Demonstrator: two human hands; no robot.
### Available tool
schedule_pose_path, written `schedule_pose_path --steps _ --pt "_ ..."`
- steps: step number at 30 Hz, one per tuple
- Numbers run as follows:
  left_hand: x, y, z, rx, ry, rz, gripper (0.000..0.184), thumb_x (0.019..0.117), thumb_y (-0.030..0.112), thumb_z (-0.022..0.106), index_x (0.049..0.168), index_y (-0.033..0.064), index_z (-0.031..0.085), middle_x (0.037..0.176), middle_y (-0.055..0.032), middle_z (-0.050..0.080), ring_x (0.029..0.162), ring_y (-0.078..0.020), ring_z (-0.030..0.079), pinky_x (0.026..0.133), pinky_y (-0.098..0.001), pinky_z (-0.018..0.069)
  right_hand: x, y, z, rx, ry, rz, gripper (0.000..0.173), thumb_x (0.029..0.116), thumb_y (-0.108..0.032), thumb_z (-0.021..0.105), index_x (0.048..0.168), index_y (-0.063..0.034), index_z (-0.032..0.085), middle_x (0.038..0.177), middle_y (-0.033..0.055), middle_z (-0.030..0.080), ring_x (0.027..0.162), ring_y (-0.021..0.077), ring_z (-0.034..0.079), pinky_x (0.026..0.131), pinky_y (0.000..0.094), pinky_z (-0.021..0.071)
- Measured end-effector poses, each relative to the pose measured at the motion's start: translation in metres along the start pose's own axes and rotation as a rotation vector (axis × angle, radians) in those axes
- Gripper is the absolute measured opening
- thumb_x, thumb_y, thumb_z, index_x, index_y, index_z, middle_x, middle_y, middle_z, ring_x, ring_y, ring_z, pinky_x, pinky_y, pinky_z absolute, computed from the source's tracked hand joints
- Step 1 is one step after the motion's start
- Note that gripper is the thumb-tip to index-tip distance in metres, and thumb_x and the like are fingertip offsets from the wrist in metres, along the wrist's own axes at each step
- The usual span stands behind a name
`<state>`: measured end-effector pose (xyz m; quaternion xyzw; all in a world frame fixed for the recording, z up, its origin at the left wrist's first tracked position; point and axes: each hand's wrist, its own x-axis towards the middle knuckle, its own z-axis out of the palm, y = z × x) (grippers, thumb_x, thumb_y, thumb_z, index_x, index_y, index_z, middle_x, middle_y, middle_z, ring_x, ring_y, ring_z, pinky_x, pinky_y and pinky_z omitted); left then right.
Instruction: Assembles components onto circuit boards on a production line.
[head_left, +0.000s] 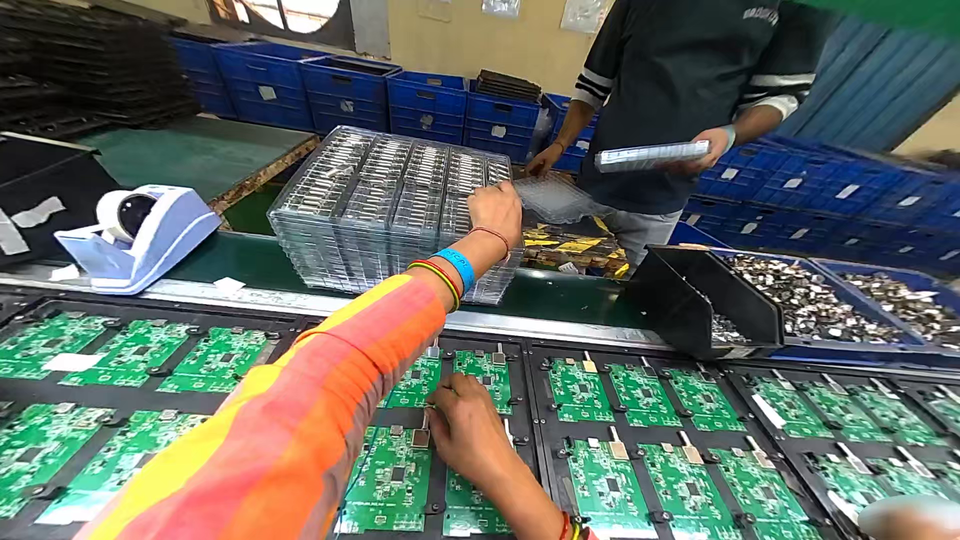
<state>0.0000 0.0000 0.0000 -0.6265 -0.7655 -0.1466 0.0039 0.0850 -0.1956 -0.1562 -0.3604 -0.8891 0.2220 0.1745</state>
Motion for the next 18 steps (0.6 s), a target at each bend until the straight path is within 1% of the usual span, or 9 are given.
schedule_pose_path --steps 3,8,10,11,12,14,16,17,18 --pt "0.000 -0.001 -0.003 0.007 -0.008 0.030 0.043 0.0985 0.013 0.058 0.133 -0.0117 0.052 0.130 -0.0308 0.060 0.124 -0.0456 0.059 0.095 -0.0589 0.0503 -0.001 0.001 -0.001 0.005 0.020 -0.003 0.027 0.1000 -0.020 0.057 0.108 -0.0029 0.076 0.114 0.0165 0.070 0.113 0.0329 0.064 0.097 0.0475 0.0499" --pt "0.002 -0.002 0.001 0.051 0.033 0.122 0.047 0.0929 -0.001 0.062 0.137 -0.0114 0.048 0.127 -0.0316 0.059 0.120 -0.0464 0.060 0.093 -0.0563 0.0518 -0.001 0.002 -0.001 0.010 0.060 -0.012 0.025 0.0988 -0.019 0.059 0.106 -0.0027 0.077 0.112 0.0167 0.070 0.111 0.0334 0.065 0.096 0.0481 0.0508" --pt "0.006 -0.009 -0.002 0.033 0.021 0.136 0.042 0.0998 0.002 0.055 0.139 -0.0105 0.045 0.131 -0.0319 0.056 0.117 -0.0468 0.062 0.090 -0.0571 0.0531 -0.001 0.002 0.000 0.009 0.058 -0.015 0.025 0.0989 -0.019 0.059 0.106 -0.0028 0.077 0.112 0.0166 0.070 0.110 0.0329 0.065 0.097 0.0477 0.0508" --pt "0.010 -0.017 -0.003 -0.012 0.029 0.134 0.039 0.1048 0.009 0.050 0.139 -0.0098 0.045 0.133 -0.0321 0.055 0.117 -0.0470 0.062 0.091 -0.0584 0.0528 -0.001 0.002 -0.001 0.008 0.056 -0.016 0.026 0.0992 -0.019 0.058 0.106 -0.0026 0.077 0.112 0.0166 0.070 0.110 0.0327 0.065 0.097 0.0475 0.0506" --pt "0.015 -0.026 -0.003 -0.080 0.047 0.122 0.041 0.1083 0.017 0.048 0.139 -0.0089 0.046 0.133 -0.0320 0.056 0.118 -0.0474 0.062 0.094 -0.0598 0.0519 -0.001 0.002 -0.001 0.007 0.053 -0.014 0.026 0.0994 -0.019 0.058 0.106 -0.0027 0.077 0.112 0.0165 0.070 0.111 0.0326 0.065 0.098 0.0472 0.0503" --pt "0.024 -0.049 -0.003 -0.296 0.081 0.052 0.047 0.1095 0.027 0.047 0.140 -0.0093 0.048 0.133 -0.0326 0.058 0.123 -0.0481 0.059 0.101 -0.0630 0.0475 -0.001 0.003 0.000 0.005 0.050 -0.011 0.026 0.0995 -0.020 0.058 0.106 -0.0029 0.077 0.112 0.0164 0.070 0.111 0.0327 0.065 0.098 0.0473 0.0504" --pt "0.025 -0.072 -0.007 -0.636 0.116 -0.093 0.051 0.1091 0.029 0.048 0.140 -0.0105 0.049 0.130 -0.0322 0.060 0.125 -0.0430 0.060 0.106 -0.0584 0.0453 -0.001 0.004 0.000 0.006 0.044 -0.009 0.026 0.0998 -0.019 0.058 0.106 -0.0022 0.077 0.113 0.0170 0.070 0.113 0.0334 0.065 0.098 0.0484 0.0500" --pt "0.023 -0.081 -0.010 -0.859 0.148 -0.177 0.047 0.1084 0.028 0.050 0.137 -0.0092 0.052 0.123 -0.0286 0.063 0.116 -0.0356 0.064 0.102 -0.0507 0.0494 -0.001 0.005 0.001 0.009 0.050 -0.007 0.026 0.0998 -0.019 0.058 0.107 -0.0019 0.077 0.114 0.0173 0.070 0.113 0.0337 0.065 0.099 0.0486 0.0500" --pt "0.019 -0.089 -0.012 -1.110 0.187 -0.255 0.036 0.1073 0.025 0.051 0.127 -0.0047 0.058 0.104 -0.0188 0.064 0.091 -0.0231 0.065 0.083 -0.0375 0.0539 0.000 0.007 0.001 0.016 0.067 -0.008 0.026 0.0996 -0.019 0.058 0.106 -0.0015 0.077 0.113 0.0176 0.070 0.112 0.0336 0.066 0.098 0.0485 0.0509"
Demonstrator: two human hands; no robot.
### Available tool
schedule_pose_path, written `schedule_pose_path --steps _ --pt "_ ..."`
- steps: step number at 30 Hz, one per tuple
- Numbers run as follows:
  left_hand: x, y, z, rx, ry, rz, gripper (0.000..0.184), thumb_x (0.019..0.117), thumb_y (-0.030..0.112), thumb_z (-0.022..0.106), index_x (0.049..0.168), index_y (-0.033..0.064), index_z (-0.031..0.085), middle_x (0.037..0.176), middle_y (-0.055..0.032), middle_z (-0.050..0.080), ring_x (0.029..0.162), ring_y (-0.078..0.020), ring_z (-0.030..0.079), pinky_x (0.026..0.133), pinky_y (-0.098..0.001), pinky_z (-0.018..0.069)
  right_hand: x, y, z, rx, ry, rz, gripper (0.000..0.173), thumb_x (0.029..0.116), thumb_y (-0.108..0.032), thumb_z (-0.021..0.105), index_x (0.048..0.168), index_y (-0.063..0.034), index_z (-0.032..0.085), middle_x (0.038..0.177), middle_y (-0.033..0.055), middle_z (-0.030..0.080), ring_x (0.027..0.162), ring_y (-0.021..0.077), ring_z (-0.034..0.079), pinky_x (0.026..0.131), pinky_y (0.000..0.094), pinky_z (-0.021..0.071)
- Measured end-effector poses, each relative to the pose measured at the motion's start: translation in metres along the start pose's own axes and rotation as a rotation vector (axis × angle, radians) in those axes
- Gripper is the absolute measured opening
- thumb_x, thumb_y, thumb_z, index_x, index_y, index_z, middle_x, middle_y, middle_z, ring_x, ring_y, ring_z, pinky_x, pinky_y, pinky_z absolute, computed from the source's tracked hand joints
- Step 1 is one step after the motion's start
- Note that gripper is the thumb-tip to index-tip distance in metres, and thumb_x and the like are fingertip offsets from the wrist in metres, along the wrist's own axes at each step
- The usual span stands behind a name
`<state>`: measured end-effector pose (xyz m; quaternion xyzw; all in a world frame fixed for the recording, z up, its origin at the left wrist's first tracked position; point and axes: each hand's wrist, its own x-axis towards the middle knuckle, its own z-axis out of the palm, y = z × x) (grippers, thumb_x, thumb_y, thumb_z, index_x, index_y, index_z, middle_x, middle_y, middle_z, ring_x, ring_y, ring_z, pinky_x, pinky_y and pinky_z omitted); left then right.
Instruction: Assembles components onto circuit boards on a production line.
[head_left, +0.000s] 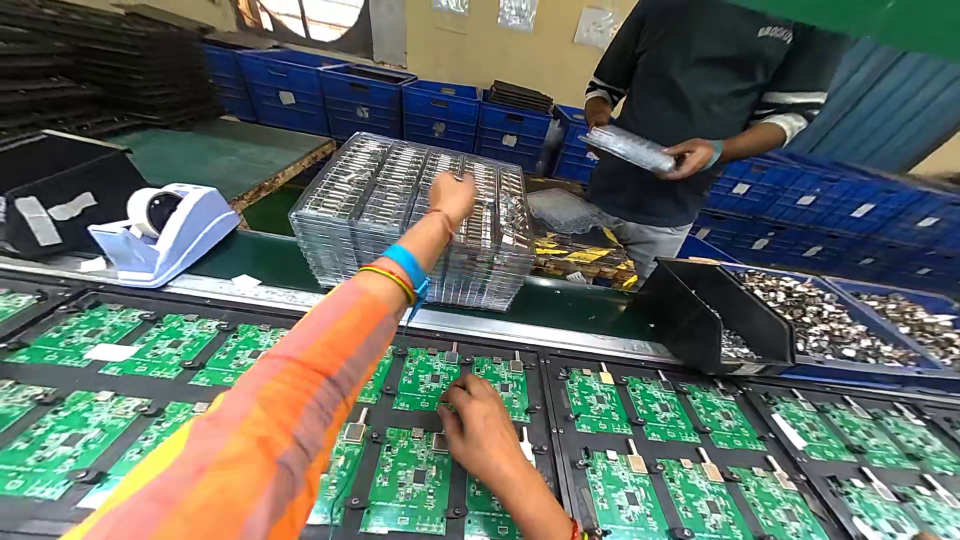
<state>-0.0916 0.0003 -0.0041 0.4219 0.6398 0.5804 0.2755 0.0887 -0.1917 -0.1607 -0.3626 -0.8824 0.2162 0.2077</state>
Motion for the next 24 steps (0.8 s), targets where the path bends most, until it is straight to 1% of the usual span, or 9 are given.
schedule_pose_path --steps 1,2,4,6,9,12,16,20,24 --pt "-0.005 0.001 -0.009 -0.265 0.014 -0.073 0.019 0.1060 0.022 0.050 0.108 0.0045 0.056 0.079 -0.0044 0.054 0.063 -0.0092 0.053 0.059 -0.0224 0.0473 0.001 0.002 0.000 0.006 0.020 0.001 0.026 0.0993 -0.018 0.058 0.106 -0.0014 0.077 0.111 0.0174 0.071 0.110 0.0328 0.067 0.097 0.0477 0.0526" --pt "-0.014 0.004 -0.024 -0.552 -0.040 -0.158 0.010 0.1049 0.017 0.047 0.099 0.0102 0.051 0.070 0.0025 0.047 0.050 -0.0024 0.043 0.047 -0.0149 0.0398 0.001 0.004 -0.001 0.009 0.029 0.012 0.026 0.0996 -0.018 0.058 0.106 -0.0018 0.077 0.110 0.0166 0.071 0.106 0.0311 0.068 0.095 0.0460 0.0547" --pt "-0.042 0.000 -0.059 -0.977 -0.161 -0.281 0.009 0.1021 0.012 0.042 0.097 0.0102 0.049 0.069 0.0045 0.047 0.044 0.0026 0.038 0.040 -0.0091 0.0342 0.002 0.010 -0.002 0.018 0.060 0.045 0.025 0.0996 -0.017 0.058 0.106 -0.0023 0.077 0.105 0.0153 0.071 0.096 0.0288 0.070 0.087 0.0451 0.0578" --pt "-0.077 -0.010 -0.091 -1.095 -0.164 -0.381 0.012 0.1009 0.011 0.041 0.105 0.0074 0.051 0.076 0.0016 0.052 0.044 0.0034 0.040 0.039 -0.0075 0.0344 0.004 0.016 -0.005 0.022 0.117 0.062 0.020 0.0983 -0.014 0.061 0.105 -0.0025 0.076 0.102 0.0149 0.070 0.090 0.0282 0.071 0.080 0.0455 0.0596" --pt "-0.136 -0.041 -0.126 -0.818 -0.096 -0.479 0.011 0.1011 0.011 0.046 0.106 0.0099 0.055 0.075 0.0035 0.052 0.047 0.0019 0.042 0.041 -0.0091 0.0358 0.004 0.023 -0.004 0.063 0.241 0.053 0.016 0.0957 -0.009 0.064 0.104 -0.0020 0.076 0.096 0.0138 0.069 0.080 0.0254 0.069 0.071 0.0436 0.0591" --pt "-0.175 -0.091 -0.149 -0.440 -0.263 -0.415 0.022 0.1029 0.011 0.054 0.123 0.0089 0.063 0.073 0.0035 0.056 0.049 0.0002 0.045 0.043 -0.0129 0.0374 0.014 0.012 0.000 0.116 0.292 -0.023 0.019 0.0946 -0.008 0.065 0.110 -0.0019 0.074 0.098 0.0120 0.069 0.077 0.0200 0.067 0.068 0.0370 0.0581" --pt "-0.214 -0.113 -0.159 -0.042 -0.424 -0.293 0.022 0.0992 0.005 0.063 0.120 -0.0020 0.065 0.082 -0.0056 0.065 0.058 -0.0065 0.054 0.052 -0.0207 0.0457 0.030 -0.024 0.009 0.017 0.080 -0.311 0.051 0.0912 -0.007 0.071 0.140 0.0001 0.059 0.141 0.0219 0.059 0.128 0.0371 0.060 0.106 0.0533 0.0503" --pt "-0.225 -0.120 -0.164 -0.009 -0.485 -0.263 0.006 0.0950 -0.001 0.066 0.100 -0.0043 0.068 0.074 -0.0064 0.064 0.057 -0.0088 0.056 0.054 -0.0228 0.0482 0.040 -0.046 0.025 0.008 -0.011 -0.416 0.038 0.0863 -0.003 0.074 0.124 -0.0013 0.070 0.121 0.0191 0.067 0.112 0.0350 0.066 0.095 0.0504 0.0559" --pt "-0.218 -0.134 -0.165 -0.129 -0.356 -0.370 0.015 0.1005 0.008 0.064 0.108 -0.0038 0.068 0.079 -0.0052 0.067 0.059 -0.0066 0.058 0.055 -0.0211 0.0493 0.047 -0.045 0.028 -0.029 0.032 -0.325 0.023 0.0910 -0.002 0.067 0.113 0.0016 0.073 0.122 0.0243 0.065 0.099 0.0349 0.070 0.082 0.0483 0.0602"
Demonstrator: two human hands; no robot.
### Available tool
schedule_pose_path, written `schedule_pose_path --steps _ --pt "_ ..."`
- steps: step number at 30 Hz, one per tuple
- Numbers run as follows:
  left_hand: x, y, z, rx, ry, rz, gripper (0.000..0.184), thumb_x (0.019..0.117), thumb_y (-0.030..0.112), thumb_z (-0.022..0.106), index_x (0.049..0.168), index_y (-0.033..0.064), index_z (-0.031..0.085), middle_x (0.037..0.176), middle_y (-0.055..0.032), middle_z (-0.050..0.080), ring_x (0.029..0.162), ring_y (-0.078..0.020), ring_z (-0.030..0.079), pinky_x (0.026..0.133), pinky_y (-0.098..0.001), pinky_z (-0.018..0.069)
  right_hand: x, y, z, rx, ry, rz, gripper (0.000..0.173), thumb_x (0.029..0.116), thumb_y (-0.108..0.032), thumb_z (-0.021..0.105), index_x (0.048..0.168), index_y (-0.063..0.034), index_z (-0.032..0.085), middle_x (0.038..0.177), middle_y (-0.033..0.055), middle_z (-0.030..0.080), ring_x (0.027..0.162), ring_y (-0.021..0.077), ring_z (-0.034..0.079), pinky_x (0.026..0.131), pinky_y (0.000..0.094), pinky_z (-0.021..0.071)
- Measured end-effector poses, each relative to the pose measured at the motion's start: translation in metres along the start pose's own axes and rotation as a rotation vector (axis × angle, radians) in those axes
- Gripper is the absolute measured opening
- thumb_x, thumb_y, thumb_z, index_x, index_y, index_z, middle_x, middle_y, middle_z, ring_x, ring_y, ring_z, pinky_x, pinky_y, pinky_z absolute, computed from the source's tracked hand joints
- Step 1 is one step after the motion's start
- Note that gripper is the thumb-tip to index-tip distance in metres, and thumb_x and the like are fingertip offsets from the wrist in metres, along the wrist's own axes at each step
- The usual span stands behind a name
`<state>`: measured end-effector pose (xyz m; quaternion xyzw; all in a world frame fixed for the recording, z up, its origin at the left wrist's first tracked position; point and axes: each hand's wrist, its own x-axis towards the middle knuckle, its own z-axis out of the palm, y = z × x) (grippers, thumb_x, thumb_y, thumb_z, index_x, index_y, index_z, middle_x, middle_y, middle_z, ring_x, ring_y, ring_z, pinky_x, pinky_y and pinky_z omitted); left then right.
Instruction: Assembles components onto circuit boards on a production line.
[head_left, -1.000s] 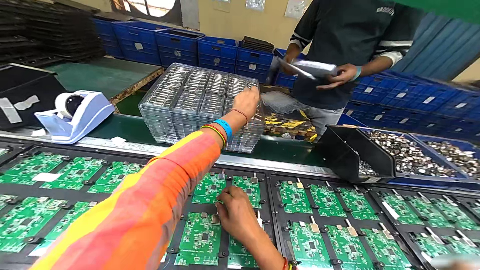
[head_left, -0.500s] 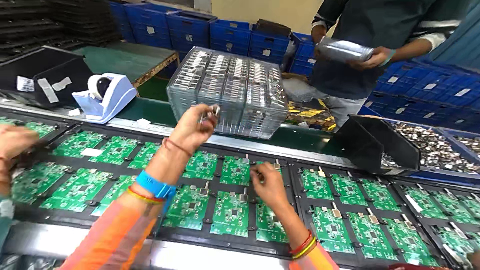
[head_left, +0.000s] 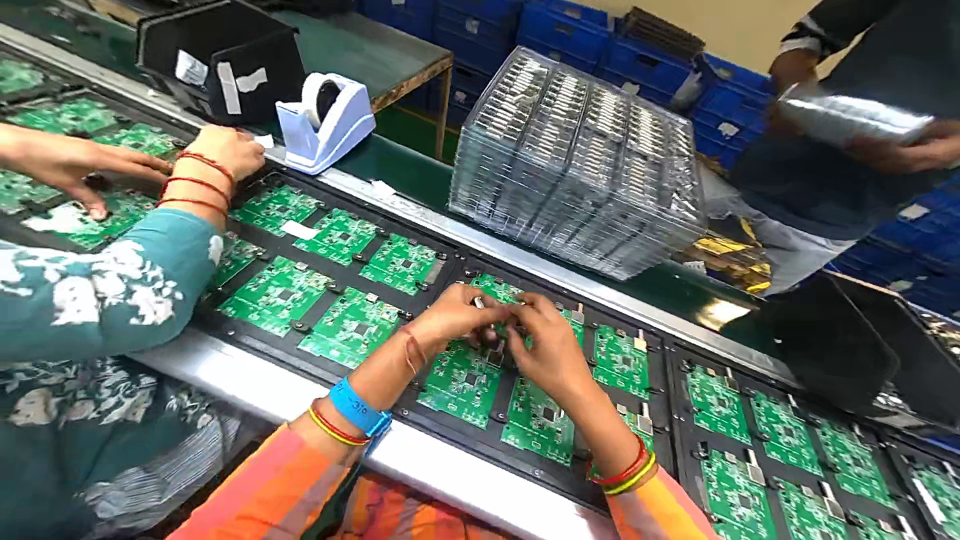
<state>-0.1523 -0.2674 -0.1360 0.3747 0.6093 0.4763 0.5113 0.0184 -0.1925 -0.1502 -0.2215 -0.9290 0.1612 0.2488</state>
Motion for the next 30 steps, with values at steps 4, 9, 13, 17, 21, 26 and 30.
schedule_pose_path --steps 4,9,13,17,21,26,30 --pt "0.002 0.005 -0.002 -0.241 0.164 -0.053 0.017 0.1055 0.008 0.053 0.118 -0.0001 0.062 0.090 -0.0051 0.071 0.064 -0.0040 0.060 0.055 -0.0179 0.0448 0.015 0.023 -0.007 0.037 0.043 0.136 0.015 0.0917 -0.001 0.067 0.103 0.0065 0.074 0.124 0.0276 0.062 0.094 0.0334 0.070 0.083 0.0459 0.0603" --pt "0.006 0.007 -0.009 -0.473 0.243 -0.124 0.019 0.1057 0.011 0.052 0.120 0.0032 0.061 0.088 -0.0036 0.068 0.057 -0.0016 0.055 0.047 -0.0151 0.0390 0.025 0.034 -0.005 -0.013 -0.066 0.231 0.015 0.0941 -0.001 0.065 0.105 0.0055 0.074 0.109 0.0233 0.068 0.097 0.0355 0.069 0.087 0.0510 0.0567" --pt "0.010 0.007 -0.015 -0.658 0.209 -0.181 0.013 0.1051 0.018 0.052 0.108 0.0073 0.059 0.082 -0.0021 0.061 0.056 -0.0024 0.053 0.045 -0.0141 0.0390 0.028 0.042 -0.009 -0.145 -0.129 0.314 0.019 0.0948 -0.001 0.063 0.110 0.0031 0.074 0.109 0.0235 0.068 0.102 0.0393 0.068 0.089 0.0559 0.0548" --pt "0.009 0.006 -0.015 -0.614 0.151 -0.171 0.014 0.1055 0.018 0.052 0.113 0.0080 0.059 0.082 -0.0014 0.062 0.050 0.0002 0.048 0.040 -0.0123 0.0350 0.026 0.050 -0.003 -0.199 -0.143 0.311 0.023 0.0959 -0.014 0.068 0.109 0.0042 0.073 0.107 0.0251 0.067 0.102 0.0417 0.067 0.089 0.0575 0.0541" --pt "-0.002 0.011 -0.006 -0.440 0.164 -0.141 0.017 0.1062 0.015 0.051 0.118 0.0074 0.060 0.084 -0.0012 0.064 0.051 0.0004 0.047 0.042 -0.0126 0.0328 0.032 0.034 0.005 -0.271 -0.203 0.440 0.024 0.0936 -0.007 0.069 0.112 0.0082 0.069 0.117 0.0303 0.061 0.106 0.0460 0.065 0.087 0.0569 0.0558" --pt "-0.001 0.010 -0.007 -0.294 0.154 -0.160 0.020 0.1073 0.012 0.049 0.122 0.0055 0.060 0.089 -0.0033 0.068 0.054 -0.0008 0.049 0.044 -0.0147 0.0333 0.035 0.034 -0.004 -0.181 -0.250 0.525 0.036 0.0922 -0.006 0.067 0.125 0.0071 0.064 0.125 0.0318 0.056 0.109 0.0451 0.064 0.090 0.0553 0.0544" --pt "0.004 0.002 -0.002 -0.035 0.025 -0.114 0.025 0.1078 0.013 0.049 0.126 0.0030 0.062 0.101 -0.0070 0.072 0.064 -0.0062 0.056 0.054 -0.0214 0.0421 0.026 0.033 -0.012 0.144 -0.200 0.516 0.038 0.0914 -0.006 0.066 0.128 0.0035 0.064 0.112 0.0236 0.067 0.095 0.0342 0.068 0.084 0.0520 0.0549"
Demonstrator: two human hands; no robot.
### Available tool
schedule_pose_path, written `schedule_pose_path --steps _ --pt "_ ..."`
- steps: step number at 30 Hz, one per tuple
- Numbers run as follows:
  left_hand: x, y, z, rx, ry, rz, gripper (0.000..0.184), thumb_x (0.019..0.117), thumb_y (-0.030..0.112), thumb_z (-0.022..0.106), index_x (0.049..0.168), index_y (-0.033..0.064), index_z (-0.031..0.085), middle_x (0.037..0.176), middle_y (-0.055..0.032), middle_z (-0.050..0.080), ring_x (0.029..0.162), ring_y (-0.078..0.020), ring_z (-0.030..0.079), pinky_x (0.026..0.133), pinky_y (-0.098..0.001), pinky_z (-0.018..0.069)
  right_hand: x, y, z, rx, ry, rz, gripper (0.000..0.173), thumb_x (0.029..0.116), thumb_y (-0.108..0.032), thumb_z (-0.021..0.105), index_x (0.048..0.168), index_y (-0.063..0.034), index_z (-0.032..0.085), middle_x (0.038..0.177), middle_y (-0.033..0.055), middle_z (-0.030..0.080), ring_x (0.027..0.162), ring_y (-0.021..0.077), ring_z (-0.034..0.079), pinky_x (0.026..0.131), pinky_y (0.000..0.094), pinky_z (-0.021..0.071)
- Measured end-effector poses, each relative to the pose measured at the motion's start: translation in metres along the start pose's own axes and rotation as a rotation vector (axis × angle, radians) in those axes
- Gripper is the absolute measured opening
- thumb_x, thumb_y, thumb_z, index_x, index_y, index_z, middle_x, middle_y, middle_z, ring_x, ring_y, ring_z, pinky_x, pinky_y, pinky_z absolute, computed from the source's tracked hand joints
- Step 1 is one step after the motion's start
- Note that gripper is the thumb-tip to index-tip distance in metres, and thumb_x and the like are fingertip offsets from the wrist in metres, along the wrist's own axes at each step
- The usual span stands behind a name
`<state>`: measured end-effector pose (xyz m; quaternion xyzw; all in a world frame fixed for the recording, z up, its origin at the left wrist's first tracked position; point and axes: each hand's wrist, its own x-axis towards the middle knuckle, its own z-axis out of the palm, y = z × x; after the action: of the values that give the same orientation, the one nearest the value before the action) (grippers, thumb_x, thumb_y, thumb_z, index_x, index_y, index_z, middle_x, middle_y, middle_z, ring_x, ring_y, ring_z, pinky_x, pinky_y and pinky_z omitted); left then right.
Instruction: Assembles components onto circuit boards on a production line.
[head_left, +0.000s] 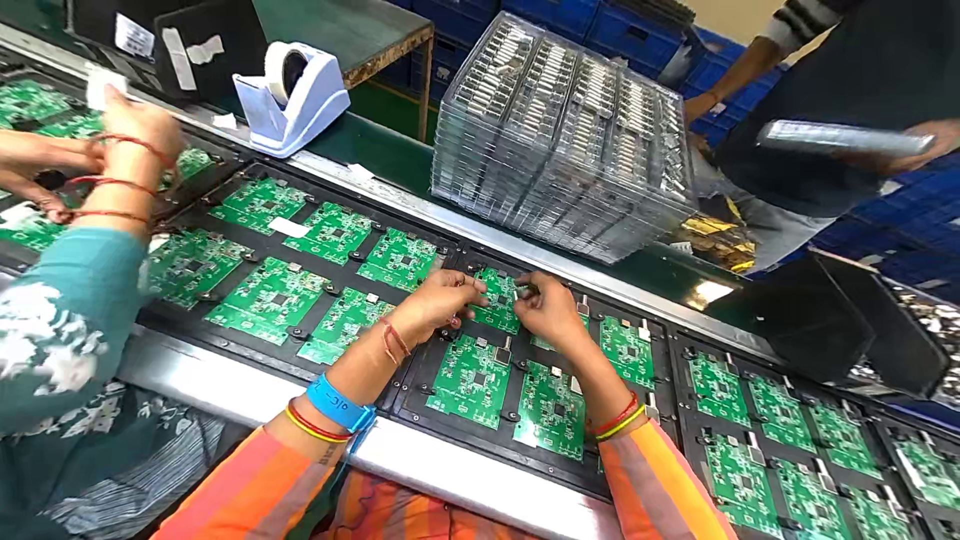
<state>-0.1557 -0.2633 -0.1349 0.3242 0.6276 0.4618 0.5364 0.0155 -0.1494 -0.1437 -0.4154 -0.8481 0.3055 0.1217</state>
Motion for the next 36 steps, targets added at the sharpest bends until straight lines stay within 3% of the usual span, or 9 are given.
schedule_pose_path --steps 2,6,8,11,16,21,25,31,36 --pt "-0.001 0.000 0.006 0.115 -0.059 -0.014 0.028 0.1093 0.017 0.048 0.131 0.0020 0.059 0.106 -0.0092 0.071 0.070 -0.0083 0.060 0.059 -0.0245 0.0460 -0.006 -0.003 -0.001 0.207 -0.034 -0.008 0.036 0.0910 -0.003 0.065 0.127 0.0022 0.064 0.103 0.0168 0.070 0.082 0.0230 0.068 0.076 0.0426 0.0568" --pt "-0.023 0.010 0.019 0.207 -0.057 0.038 0.021 0.1080 0.015 0.052 0.120 0.0007 0.062 0.089 -0.0076 0.066 0.062 -0.0074 0.050 0.054 -0.0228 0.0390 -0.018 -0.014 0.005 0.454 0.011 -0.071 0.030 0.0898 0.004 0.060 0.120 0.0036 0.065 0.099 0.0111 0.067 0.076 0.0107 0.062 0.070 0.0281 0.0541" --pt "-0.023 0.009 0.019 0.203 -0.024 0.065 0.017 0.1065 0.015 0.055 0.112 0.0014 0.064 0.081 -0.0056 0.063 0.057 -0.0066 0.048 0.050 -0.0207 0.0376 -0.025 -0.014 0.007 0.280 0.073 -0.173 0.032 0.0901 0.001 0.062 0.122 0.0011 0.066 0.106 0.0126 0.068 0.087 0.0161 0.065 0.076 0.0336 0.0558" --pt "-0.019 0.004 0.017 0.239 -0.013 0.110 0.016 0.1060 0.014 0.056 0.109 -0.0003 0.064 0.075 -0.0057 0.058 0.054 -0.0084 0.046 0.050 -0.0221 0.0383 -0.041 -0.017 0.008 -0.101 0.099 -0.381 0.047 0.0879 -0.001 0.068 0.134 -0.0012 0.063 0.132 0.0221 0.060 0.118 0.0404 0.060 0.095 0.0564 0.0520" --pt "-0.017 0.002 0.017 0.317 -0.055 0.157 0.019 0.1047 0.014 0.059 0.114 -0.0008 0.066 0.076 -0.0080 0.060 0.055 -0.0108 0.049 0.050 -0.0243 0.0403 -0.051 -0.015 0.015 -0.132 0.141 -0.436 0.026 0.0890 0.001 0.069 0.115 0.0026 0.070 0.123 0.0232 0.062 0.094 0.0324 0.070 0.079 0.0454 0.0608" --pt "-0.022 0.009 0.017 0.103 0.039 0.026 0.034 0.1083 0.016 0.050 0.140 0.0038 0.049 0.109 -0.0111 0.067 0.072 -0.0118 0.055 0.063 -0.0285 0.0442 -0.012 0.017 -0.013 -0.141 0.184 -0.275 0.027 0.0878 0.003 0.068 0.114 0.0083 0.069 0.123 0.0289 0.060 0.095 0.0361 0.069 0.082 0.0484 0.0595" --pt "0.000 0.007 0.002 -0.256 0.066 -0.107 0.035 0.1066 0.010 0.043 0.141 0.0063 0.049 0.104 -0.0072 0.070 0.058 -0.0022 0.052 0.047 -0.0161 0.0367 0.014 0.040 -0.019 -0.234 0.120 -0.212 0.024 0.0887 0.000 0.068 0.112 0.0039 0.071 0.121 0.0256 0.061 0.099 0.0366 0.067 0.085 0.0520 0.0570" --pt "0.003 0.007 -0.002 -0.414 0.086 -0.146 0.048 0.0994 -0.005 0.043 0.147 0.0026 0.045 0.101 -0.0125 0.070 0.061 -0.0049 0.060 0.050 -0.0152 0.0434 0.024 0.051 -0.015 -0.360 0.051 -0.185 0.025 0.0910 -0.005 0.065 0.114 -0.0012 0.075 0.109 0.0260 0.065 0.102 0.0424 0.065 0.086 0.0583 0.0525" --pt "0.002 0.006 -0.001 -0.426 0.035 -0.104 0.035 0.1061 0.003 0.042 0.141 0.0015 0.045 0.093 -0.0103 0.073 0.045 0.0016 0.044 0.039 -0.0135 0.0304 0.020 0.052 -0.019 -0.369 0.054 -0.172 0.023 0.0919 -0.003 0.064 0.113 0.0000 0.075 0.106 0.0246 0.068 0.099 0.0416 0.068 0.085 0.0593 0.0534"
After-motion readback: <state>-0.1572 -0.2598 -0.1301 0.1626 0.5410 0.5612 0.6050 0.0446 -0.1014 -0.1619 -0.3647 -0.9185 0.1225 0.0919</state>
